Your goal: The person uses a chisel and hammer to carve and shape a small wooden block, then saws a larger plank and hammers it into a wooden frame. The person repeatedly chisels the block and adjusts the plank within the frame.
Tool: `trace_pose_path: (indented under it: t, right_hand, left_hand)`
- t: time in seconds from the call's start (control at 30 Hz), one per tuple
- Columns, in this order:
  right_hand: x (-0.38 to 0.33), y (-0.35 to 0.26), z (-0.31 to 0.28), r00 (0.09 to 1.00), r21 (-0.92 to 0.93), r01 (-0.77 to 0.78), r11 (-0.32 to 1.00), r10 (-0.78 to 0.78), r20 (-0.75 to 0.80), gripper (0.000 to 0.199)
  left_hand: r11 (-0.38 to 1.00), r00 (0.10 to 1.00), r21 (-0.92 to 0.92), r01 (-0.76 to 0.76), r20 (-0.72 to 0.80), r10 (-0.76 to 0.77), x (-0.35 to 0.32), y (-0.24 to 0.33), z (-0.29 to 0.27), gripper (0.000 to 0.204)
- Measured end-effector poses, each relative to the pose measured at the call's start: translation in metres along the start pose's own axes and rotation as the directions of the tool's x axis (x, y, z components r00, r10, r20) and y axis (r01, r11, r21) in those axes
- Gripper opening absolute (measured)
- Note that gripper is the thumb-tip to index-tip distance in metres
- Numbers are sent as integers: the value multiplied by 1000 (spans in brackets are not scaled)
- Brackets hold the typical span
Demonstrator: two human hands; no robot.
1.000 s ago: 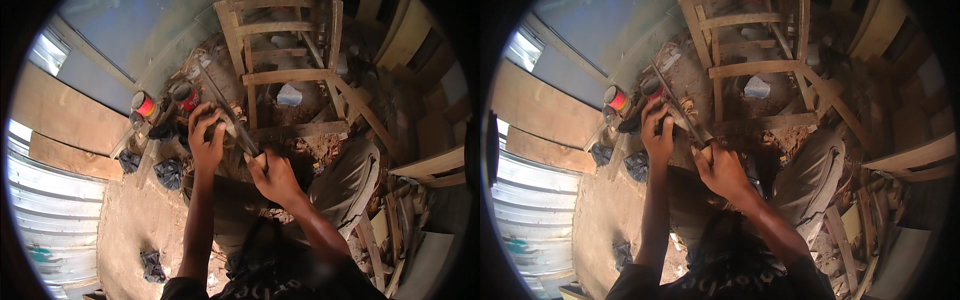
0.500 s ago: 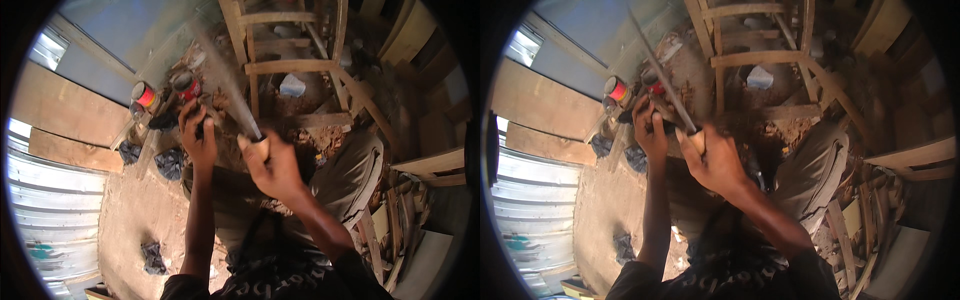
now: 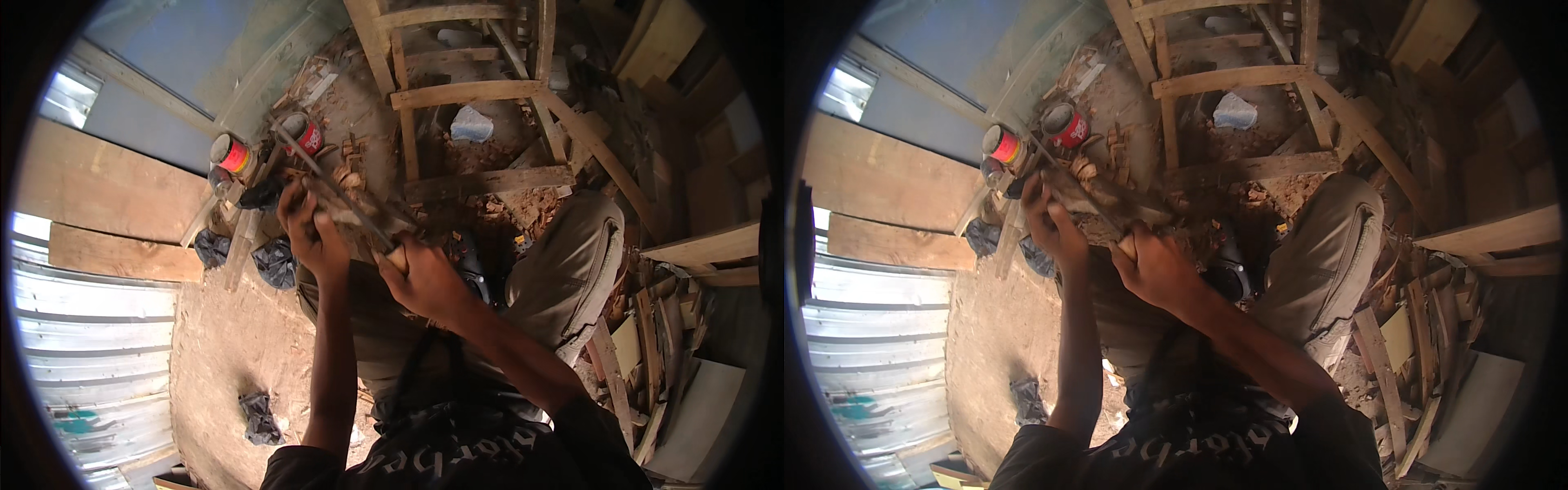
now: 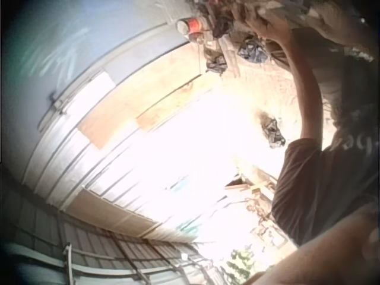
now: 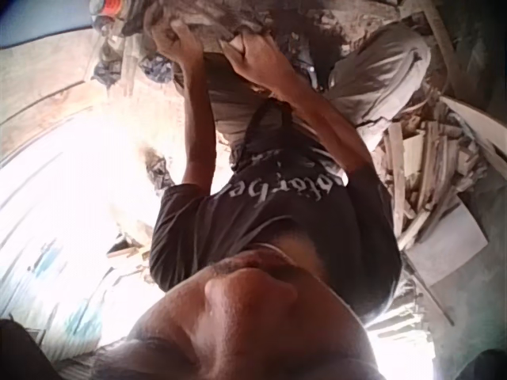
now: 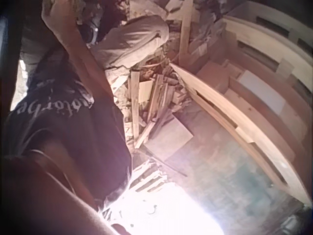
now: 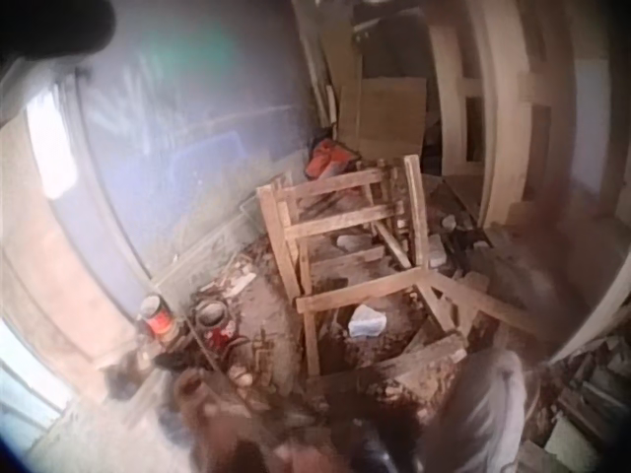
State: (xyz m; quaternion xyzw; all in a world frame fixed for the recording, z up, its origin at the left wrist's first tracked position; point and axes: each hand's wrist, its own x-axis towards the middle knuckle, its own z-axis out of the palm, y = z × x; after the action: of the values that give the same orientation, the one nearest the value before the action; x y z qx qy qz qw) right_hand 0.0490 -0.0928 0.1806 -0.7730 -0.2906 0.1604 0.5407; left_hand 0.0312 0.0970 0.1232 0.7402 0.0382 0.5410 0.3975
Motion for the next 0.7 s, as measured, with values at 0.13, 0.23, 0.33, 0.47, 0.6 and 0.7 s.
trace_pose_path:
  t: [0.13, 0.23, 0.33, 0.47, 0.6, 0.7]
  right_hand:
    - [2, 8, 0, 992, 13, -37, 999, 35, 118, 36]
    - [-9, 10, 0, 981, 104, 176, 979, -166, -98, 35]
    - [-17, 6, 4, 1000, 273, -3, 962, 10, -26, 37]
    - [-16, 5, 5, 999, 22, 34, 999, -34, 9, 37]
    - [-25, 6, 1, 994, 128, 107, 986, -100, -54, 37]
    - [-42, 6, 5, 992, 191, 122, 974, -110, -68, 32]
  left_hand:
    - [994, 994, 25, -108, 13, 107, -4, 3, -8, 29]
    - [999, 999, -22, -30, 29, 30, -12, 3, -12, 29]
    - [1000, 1000, -19, 5, 16, -5, -19, 3, -14, 28]
    - [998, 999, -54, -30, 17, 31, -18, 8, -19, 27]
    - [994, 992, -54, -96, 83, 100, -16, 11, -25, 26]
    - [988, 998, -157, 9, 60, 0, -37, 21, -31, 27]
